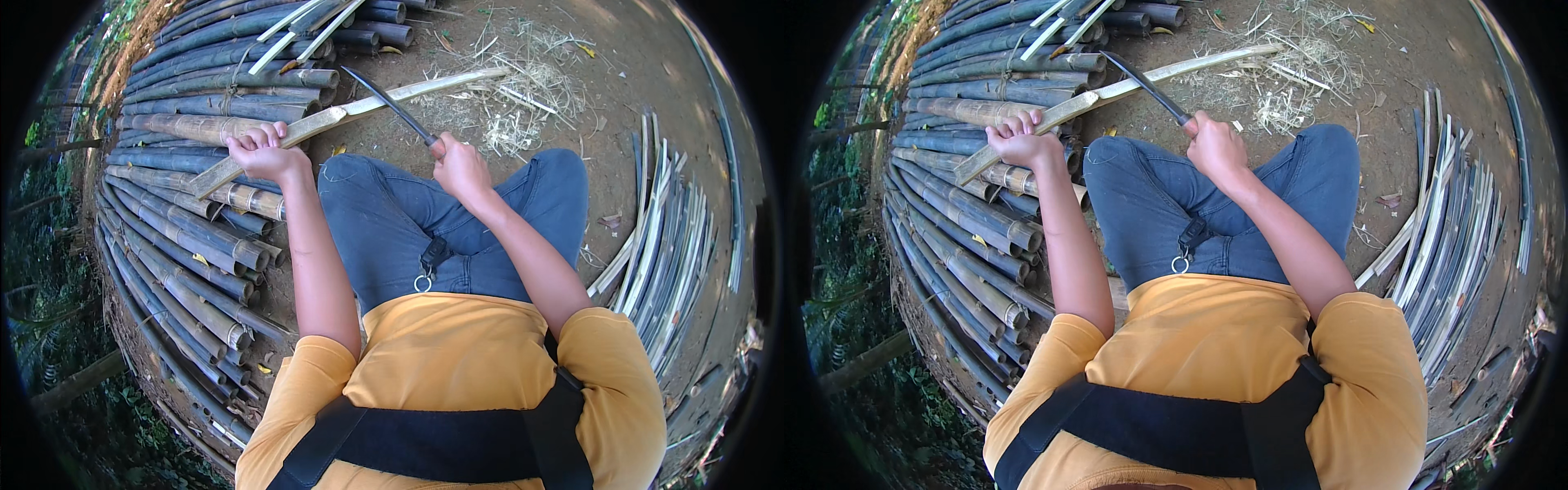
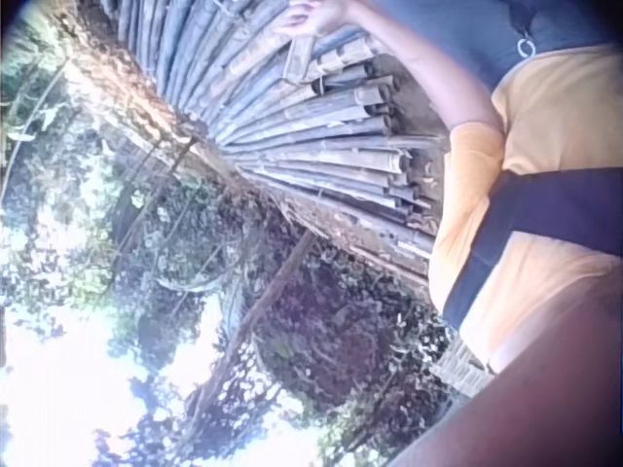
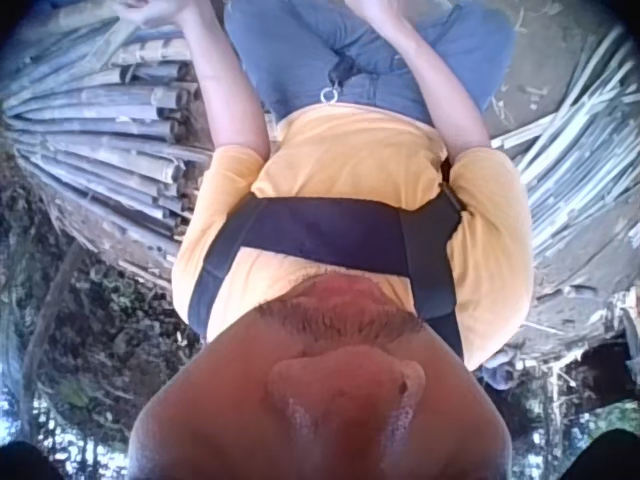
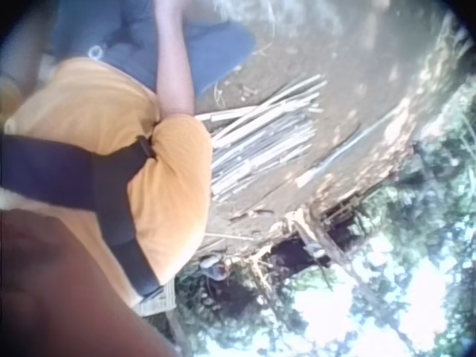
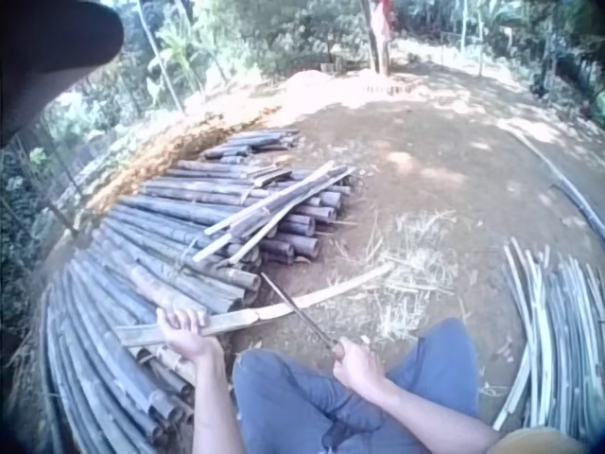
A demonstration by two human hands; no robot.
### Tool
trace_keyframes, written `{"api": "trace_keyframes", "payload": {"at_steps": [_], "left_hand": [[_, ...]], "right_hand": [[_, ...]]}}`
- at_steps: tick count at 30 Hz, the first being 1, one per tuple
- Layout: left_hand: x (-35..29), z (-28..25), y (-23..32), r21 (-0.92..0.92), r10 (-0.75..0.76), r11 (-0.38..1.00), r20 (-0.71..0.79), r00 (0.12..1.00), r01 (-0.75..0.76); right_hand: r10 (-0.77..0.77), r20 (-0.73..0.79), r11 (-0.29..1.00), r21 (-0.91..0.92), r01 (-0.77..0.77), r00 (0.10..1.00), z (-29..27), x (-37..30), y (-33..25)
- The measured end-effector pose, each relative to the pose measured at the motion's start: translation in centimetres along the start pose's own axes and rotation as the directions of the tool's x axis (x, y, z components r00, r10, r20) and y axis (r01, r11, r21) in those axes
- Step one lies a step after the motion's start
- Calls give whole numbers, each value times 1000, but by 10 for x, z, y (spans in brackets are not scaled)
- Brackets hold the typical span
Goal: The person sits on the ground and uses a knife to strip a thin layer of outer skin from a long bamboo stalk, pulling the knife along the length of the stalk while holding it with the other hand.
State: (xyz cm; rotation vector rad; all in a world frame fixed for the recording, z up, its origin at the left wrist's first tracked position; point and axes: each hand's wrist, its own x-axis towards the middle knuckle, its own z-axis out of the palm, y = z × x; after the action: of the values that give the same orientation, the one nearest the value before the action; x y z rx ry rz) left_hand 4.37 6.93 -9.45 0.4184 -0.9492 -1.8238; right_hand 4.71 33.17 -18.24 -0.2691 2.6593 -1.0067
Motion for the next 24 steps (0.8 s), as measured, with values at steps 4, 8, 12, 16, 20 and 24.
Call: {"api": "trace_keyframes", "payload": {"at_steps": [4,8,12,16,20,24], "left_hand": [[-11,3,1,16,31,999,-88,996,-30],[-15,11,2,45,3,999,-92,996,1],[-24,17,6,69,58,996,-95,994,-51],[-26,26,9,74,64,995,-62,996,-60],[-29,29,10,84,75,994,-74,994,-69],[-11,14,1,27,28,999,-48,998,-26]], "right_hand": [[-20,18,999,-30,21,1000,8,-3,-10],[102,-84,995,13,-101,991,17,30,32],[26,-30,998,-64,-28,999,5,8,20],[170,-92,985,46,-167,981,-1,36,50],[54,-69,996,72,-49,996,10,34,53],[14,-75,999,-36,-17,997,6,37,45]]}}
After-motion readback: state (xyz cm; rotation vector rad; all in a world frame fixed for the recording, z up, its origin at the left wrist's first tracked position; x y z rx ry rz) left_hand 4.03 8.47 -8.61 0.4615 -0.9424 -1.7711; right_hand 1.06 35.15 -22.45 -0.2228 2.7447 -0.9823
